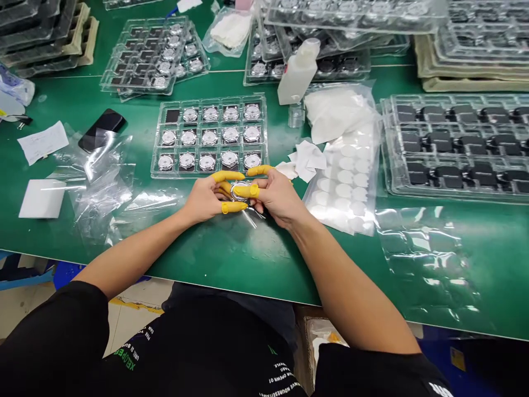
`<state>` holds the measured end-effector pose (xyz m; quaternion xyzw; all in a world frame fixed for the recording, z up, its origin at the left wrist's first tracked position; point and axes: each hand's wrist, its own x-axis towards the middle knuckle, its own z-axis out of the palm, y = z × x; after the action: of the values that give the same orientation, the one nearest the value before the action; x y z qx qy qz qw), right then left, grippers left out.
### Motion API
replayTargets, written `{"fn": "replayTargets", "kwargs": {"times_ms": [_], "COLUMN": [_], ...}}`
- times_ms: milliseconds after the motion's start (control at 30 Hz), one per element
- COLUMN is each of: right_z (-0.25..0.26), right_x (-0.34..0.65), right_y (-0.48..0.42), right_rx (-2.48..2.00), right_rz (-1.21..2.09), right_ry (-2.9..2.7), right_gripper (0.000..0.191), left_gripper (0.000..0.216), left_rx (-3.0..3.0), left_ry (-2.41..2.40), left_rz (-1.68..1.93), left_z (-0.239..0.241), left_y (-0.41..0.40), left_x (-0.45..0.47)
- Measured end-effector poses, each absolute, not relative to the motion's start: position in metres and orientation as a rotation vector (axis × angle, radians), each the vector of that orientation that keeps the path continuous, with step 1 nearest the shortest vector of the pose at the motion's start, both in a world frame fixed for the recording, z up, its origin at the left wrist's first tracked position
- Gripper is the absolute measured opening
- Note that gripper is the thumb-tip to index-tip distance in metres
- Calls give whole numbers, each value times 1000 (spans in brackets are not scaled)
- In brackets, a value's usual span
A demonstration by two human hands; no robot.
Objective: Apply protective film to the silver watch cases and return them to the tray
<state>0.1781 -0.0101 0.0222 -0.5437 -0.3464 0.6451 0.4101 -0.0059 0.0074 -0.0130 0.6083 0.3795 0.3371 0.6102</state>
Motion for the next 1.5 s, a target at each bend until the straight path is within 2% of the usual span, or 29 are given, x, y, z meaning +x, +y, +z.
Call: {"fn": "replayTargets", "kwargs": {"times_ms": [133,233,267,400,467,600,767,900,1000,1167,1300,1400,1500], "right_z": [22,24,25,12,0,-8,9,9,5,1,-1,-3,-4], "right_x": [181,196,204,247,264,270,222,193,195,198,199,203,205], "right_y": [-16,-15,-12,6,15,16,-7,-18,-19,-14,-12,-12,-9], "right_rx": [-1374,-1386,-1411,-1567,-1632,-1647,-1350,-1263,-1310,-1169,-1282,-1196,-1215], "right_rz": [1684,1600,1437,426,233,224,396,230,127,161,116,208,153], "right_ry": [-921,-1194,-1344,-1717,-1812,-1866,-1843,-2053,-2052,-2097,-2022,-2077,-2021], "right_gripper": [82,71,64,30,24,23,23,14,15,16,23,22,24], "left_gripper": [59,56,56,58,58,56,56,58,58,56,56,56,58], "left_rx": [1463,1463,1448,1387,1379,1374,1363,1337,1286,1342,1334,1304,1309], "left_ry": [871,877,888,948,970,986,962,964,957,950,959,951,944], "left_rz": [738,717,719,734,723,728,731,726,726,704,690,692,689], "left_z": [-11,-10,-10,-8,-7,-4,-7,-11,-13,-10,-7,-6,-7], "left_y": [7,6,6,6,6,6,7,7,6,5,5,4,4], "left_x": [-8,-8,-8,-7,-7,-5,-5,-4,-3,-4,-5,-4,-3]}}
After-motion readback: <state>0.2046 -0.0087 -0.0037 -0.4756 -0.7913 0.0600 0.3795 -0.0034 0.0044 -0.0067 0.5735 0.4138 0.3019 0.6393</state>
